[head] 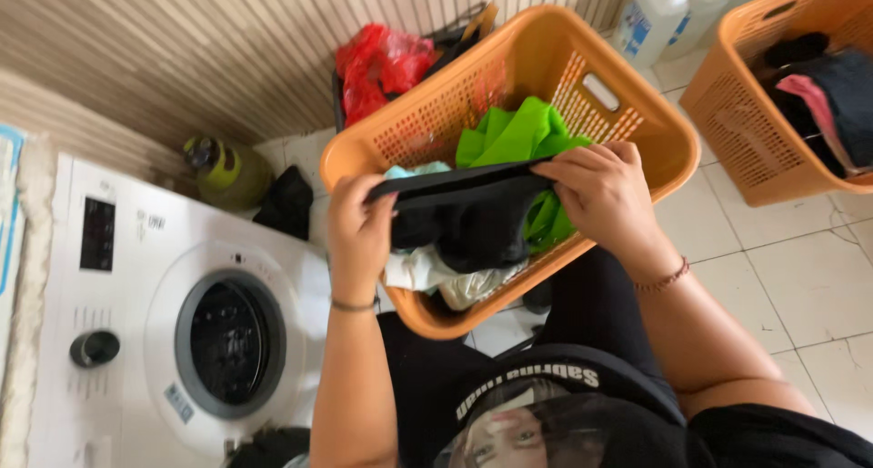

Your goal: The person takes various items of clothing from a laundry basket by hand, including a pair of dark pants and a light-colored shirt, and places them one by one into the drum of a front-loading washing machine.

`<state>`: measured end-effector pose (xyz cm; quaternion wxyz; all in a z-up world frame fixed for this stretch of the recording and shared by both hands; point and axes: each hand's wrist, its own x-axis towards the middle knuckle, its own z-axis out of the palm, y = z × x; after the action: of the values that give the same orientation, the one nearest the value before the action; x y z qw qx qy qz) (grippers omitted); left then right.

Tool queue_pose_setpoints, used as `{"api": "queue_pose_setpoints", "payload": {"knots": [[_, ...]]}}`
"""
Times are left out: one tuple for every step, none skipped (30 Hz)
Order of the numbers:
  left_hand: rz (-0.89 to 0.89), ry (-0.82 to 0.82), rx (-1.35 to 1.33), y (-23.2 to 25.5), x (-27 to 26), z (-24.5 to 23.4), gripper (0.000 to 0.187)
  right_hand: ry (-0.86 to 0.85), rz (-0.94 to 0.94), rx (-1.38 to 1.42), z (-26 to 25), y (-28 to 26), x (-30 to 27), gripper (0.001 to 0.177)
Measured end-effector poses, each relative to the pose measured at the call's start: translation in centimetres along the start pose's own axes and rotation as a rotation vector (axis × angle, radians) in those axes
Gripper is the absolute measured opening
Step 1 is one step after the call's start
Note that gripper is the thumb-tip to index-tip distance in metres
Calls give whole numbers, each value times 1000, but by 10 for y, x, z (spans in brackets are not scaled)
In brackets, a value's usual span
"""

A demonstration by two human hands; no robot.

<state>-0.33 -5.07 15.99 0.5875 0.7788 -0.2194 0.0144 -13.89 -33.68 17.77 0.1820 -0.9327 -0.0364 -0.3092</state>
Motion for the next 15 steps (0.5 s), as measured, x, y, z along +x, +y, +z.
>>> {"api": "queue_pose_setpoints", "payload": {"knots": [[131, 17, 70, 2, -4, 7, 13, 40, -7, 48, -6, -2, -5, 29], [263, 33, 139, 3, -9, 17, 15, 79, -15, 95, -9, -3, -8, 31], [391, 48, 209, 2, -13, 22, 16, 39, 5, 122, -7, -2, -8, 29], [362, -6, 254, -1, -14, 25, 16, -1, 25, 150, -3, 0, -6, 27], [339, -55, 301, -4, -11, 27, 16, -35, 39, 178, 0, 3, -5, 24], [316, -104, 349, -7, -10, 26, 16, -73, 66, 191, 1, 7, -7, 25], [248, -77, 160, -9, -10, 18, 13, -112, 92, 207, 1, 12, -9, 25], [178, -50, -29, -10, -10, 6, 11, -150, 119, 224, 4, 15, -10, 26], [99, -19, -218, -10, -13, 1, 8, -69, 149, 298, 8, 17, -12, 28], [120, -23, -227, -11, -11, 6, 11, 13, 180, 372, 12, 17, -14, 31], [128, -26, -232, -12, -14, 14, 15, 84, 216, 451, 16, 14, -21, 34], [137, -29, -238, -10, -21, 24, 18, 6, 306, 541, 22, 7, -25, 45], [105, -57, -222, -5, -29, 36, 19, -56, 386, 623, 32, 1, -21, 58], [73, -86, -207, 2, -39, 48, 20, -119, 465, 705, 41, -6, -17, 70], [164, -143, -165, 8, -43, 58, 18, -79, 247, 691, 49, -14, -14, 69]]}}
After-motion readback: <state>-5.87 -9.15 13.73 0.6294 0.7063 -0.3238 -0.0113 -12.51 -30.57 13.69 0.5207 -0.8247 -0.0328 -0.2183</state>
